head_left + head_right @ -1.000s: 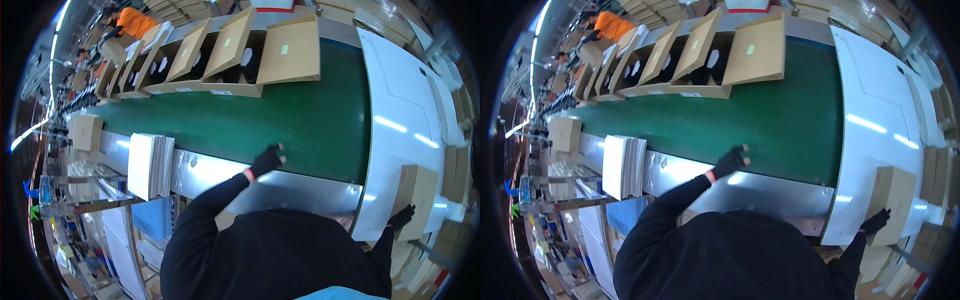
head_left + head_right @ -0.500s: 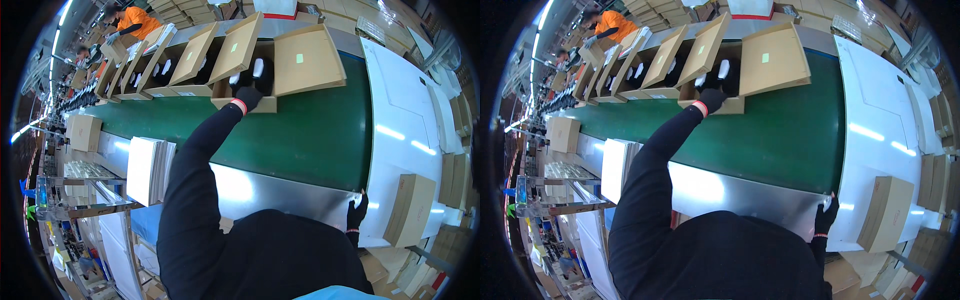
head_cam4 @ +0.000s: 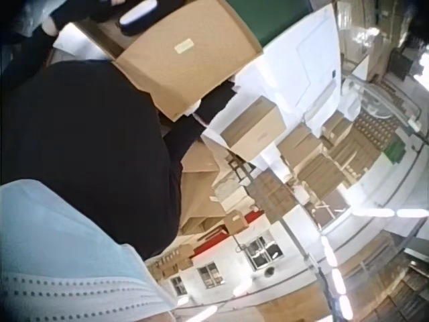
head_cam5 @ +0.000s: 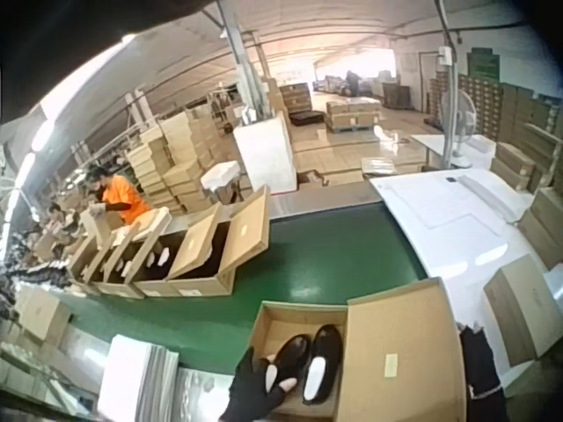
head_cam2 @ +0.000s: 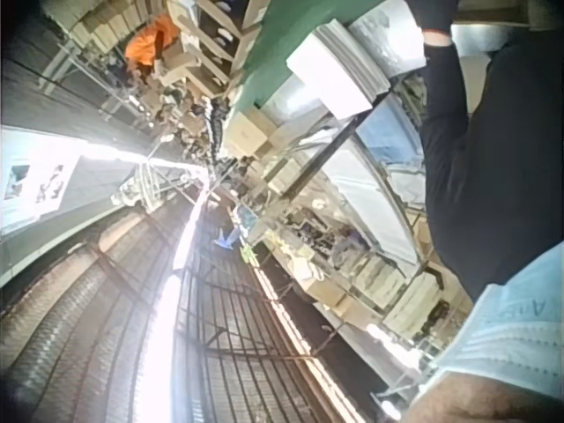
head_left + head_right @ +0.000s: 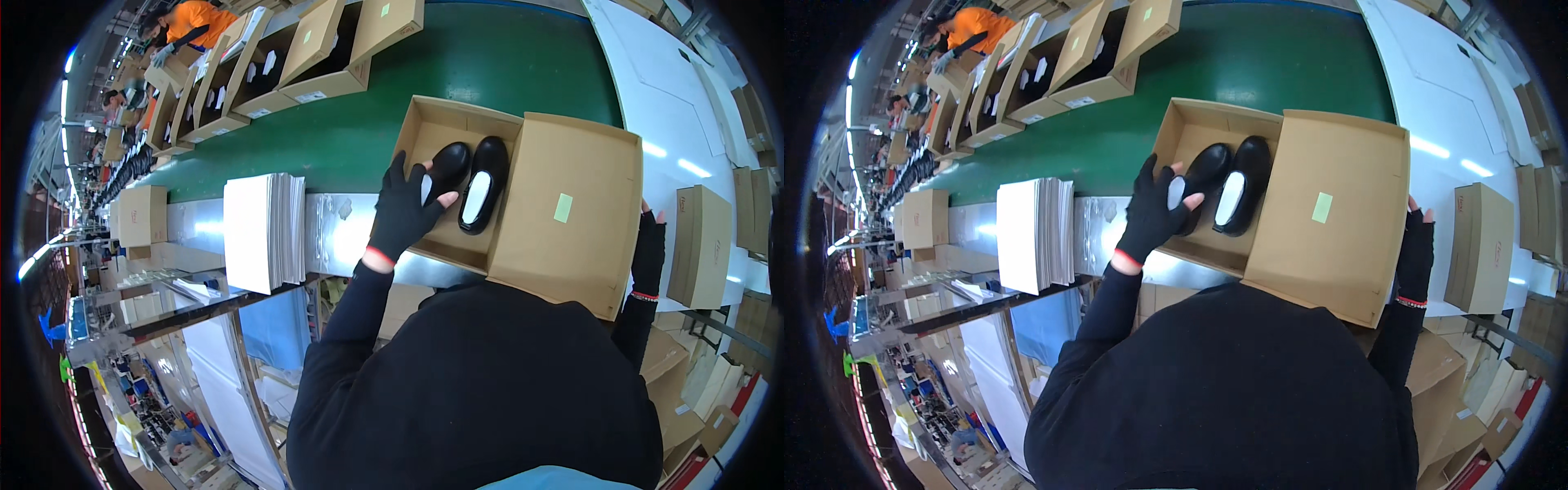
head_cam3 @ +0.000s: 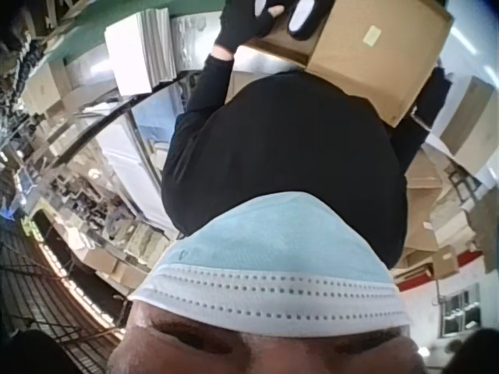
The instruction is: The person packs black shoes into cardboard boxes on a conveyor belt. They line the boxes with white tissue paper, place the shoes inside, add white stuffing material, and cover the contents with more tissue paper before closing the box lids.
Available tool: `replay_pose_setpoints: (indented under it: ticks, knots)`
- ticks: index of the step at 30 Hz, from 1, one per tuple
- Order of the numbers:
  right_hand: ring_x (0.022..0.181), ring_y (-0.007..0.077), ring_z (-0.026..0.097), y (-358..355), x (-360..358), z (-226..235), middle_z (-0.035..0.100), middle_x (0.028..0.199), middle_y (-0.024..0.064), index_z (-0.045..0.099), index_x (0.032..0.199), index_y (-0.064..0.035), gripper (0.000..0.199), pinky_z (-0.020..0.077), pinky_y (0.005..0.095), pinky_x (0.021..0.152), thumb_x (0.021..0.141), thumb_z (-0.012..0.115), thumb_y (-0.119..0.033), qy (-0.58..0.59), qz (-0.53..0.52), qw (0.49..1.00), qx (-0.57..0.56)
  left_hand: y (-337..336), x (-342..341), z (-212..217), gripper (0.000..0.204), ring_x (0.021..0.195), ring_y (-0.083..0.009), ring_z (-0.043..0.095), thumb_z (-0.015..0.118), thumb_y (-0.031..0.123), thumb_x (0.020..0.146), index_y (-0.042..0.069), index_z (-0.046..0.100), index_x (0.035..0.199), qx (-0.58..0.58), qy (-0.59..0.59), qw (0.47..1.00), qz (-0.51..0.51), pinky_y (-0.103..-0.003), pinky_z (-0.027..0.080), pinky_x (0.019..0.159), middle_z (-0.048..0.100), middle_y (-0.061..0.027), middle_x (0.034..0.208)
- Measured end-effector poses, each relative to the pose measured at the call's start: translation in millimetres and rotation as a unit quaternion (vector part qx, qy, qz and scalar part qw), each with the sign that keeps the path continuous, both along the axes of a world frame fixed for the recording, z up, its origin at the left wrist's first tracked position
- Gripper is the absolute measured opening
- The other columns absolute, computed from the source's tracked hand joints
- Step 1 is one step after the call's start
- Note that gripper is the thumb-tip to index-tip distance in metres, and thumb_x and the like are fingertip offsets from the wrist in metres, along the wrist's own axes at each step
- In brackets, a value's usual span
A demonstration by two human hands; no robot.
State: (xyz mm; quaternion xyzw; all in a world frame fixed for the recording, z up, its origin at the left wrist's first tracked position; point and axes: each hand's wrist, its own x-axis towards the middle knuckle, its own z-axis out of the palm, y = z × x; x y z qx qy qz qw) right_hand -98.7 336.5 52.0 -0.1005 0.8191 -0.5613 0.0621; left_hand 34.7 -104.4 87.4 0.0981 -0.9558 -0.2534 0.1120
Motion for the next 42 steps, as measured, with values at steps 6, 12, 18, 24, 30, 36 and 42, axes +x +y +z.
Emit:
replay_pose_setpoints:
  ticks: [6, 12, 18, 24, 30, 36, 42]
  knots:
    - [0.091, 0.0131, 0.061, -45.6, 28.1, 25.5, 0.062, 0.103, 0.0075, 0.051, 0.124, -0.0023, 0.043, 0.0512, 0.0265, 0.076, 0.097, 0.050, -0.036, -0.260, -0.069, 0.936, -0.228, 44.2, -26.4, -34.1, 0.088, 0.129, -0.0417, 0.037, 0.077, 0.048, 0.068, -0.002, 0.041, 0.130, -0.017, 0.000, 0.997, -0.069, -0.043, 0.032, 0.108, 0.044, -0.0224, 0.132]
    - [0.102, 0.0174, 0.059, 3.7, 40.6, 1.8, 0.060, 0.115, 0.0121, 0.047, 0.130, 0.0023, 0.044, 0.0473, 0.0297, 0.086, 0.090, 0.053, -0.015, -0.043, -0.039, 0.998, 0.029, 13.6, -29.5, -38.0, 0.071, 0.103, -0.0417, 0.059, 0.077, 0.030, 0.069, 0.012, 0.047, 0.131, 0.057, -0.064, 0.996, -0.031, -0.049, 0.049, 0.088, 0.038, -0.0220, 0.139]
    - [0.118, 0.0286, 0.053, 48.8, 67.1, -27.2, 0.052, 0.132, 0.0205, 0.036, 0.140, 0.0017, 0.065, 0.0424, 0.0356, 0.097, 0.083, 0.062, -0.016, -0.014, -0.136, 0.962, 0.237, -64.3, 57.4, -34.8, 0.053, 0.108, -0.0266, 0.056, 0.077, 0.029, 0.075, -0.003, 0.060, 0.113, 0.330, 0.090, 0.939, 0.022, -0.038, 0.046, 0.090, 0.045, -0.0124, 0.130]
    - [0.131, 0.0377, 0.038, -31.8, 81.4, 6.2, 0.043, 0.139, 0.0232, 0.037, 0.139, 0.0003, 0.077, 0.0319, 0.0463, 0.108, 0.078, 0.072, -0.029, 0.139, -0.088, 0.881, 0.443, -123.1, 141.7, 101.7, 0.048, 0.109, -0.0248, 0.056, 0.075, 0.020, 0.074, -0.004, 0.058, 0.113, 0.256, 0.111, 0.958, 0.061, -0.036, 0.046, 0.088, 0.044, -0.0127, 0.134]
    - [0.120, 0.0348, 0.050, -180.6, 109.6, 27.8, 0.054, 0.127, 0.0194, 0.049, 0.129, -0.0014, 0.061, 0.0398, 0.0415, 0.102, 0.078, 0.073, -0.026, 0.181, 0.120, 0.950, 0.226, -162.7, 167.9, 46.1, 0.057, 0.102, -0.0355, 0.061, 0.076, 0.032, 0.072, 0.006, 0.057, 0.119, -0.018, -0.046, 0.980, 0.193, -0.045, 0.050, 0.083, 0.043, -0.0156, 0.137]
    - [0.116, 0.0327, 0.053, -240.9, 145.2, 26.2, 0.057, 0.125, 0.0168, 0.049, 0.131, -0.0069, 0.062, 0.0428, 0.0418, 0.098, 0.079, 0.070, -0.033, 0.129, 0.325, 0.904, 0.247, -190.2, 240.5, -71.7, 0.044, 0.100, -0.0303, 0.058, 0.076, 0.022, 0.072, 0.009, 0.062, 0.111, -0.012, 0.060, 0.981, 0.186, -0.040, 0.046, 0.086, 0.055, -0.0138, 0.117]
    - [0.124, 0.0327, 0.049, -253.4, 168.5, 0.5, 0.052, 0.133, 0.0172, 0.049, 0.134, -0.0057, 0.066, 0.0403, 0.0394, 0.101, 0.077, 0.072, -0.032, -0.061, 0.509, 0.754, 0.410, -195.9, 353.0, -26.0, 0.025, 0.069, -0.0114, 0.050, 0.056, 0.020, 0.094, 0.002, 0.055, 0.077, 0.230, 0.269, 0.840, 0.412, -0.028, 0.043, 0.067, 0.055, -0.0020, 0.071]
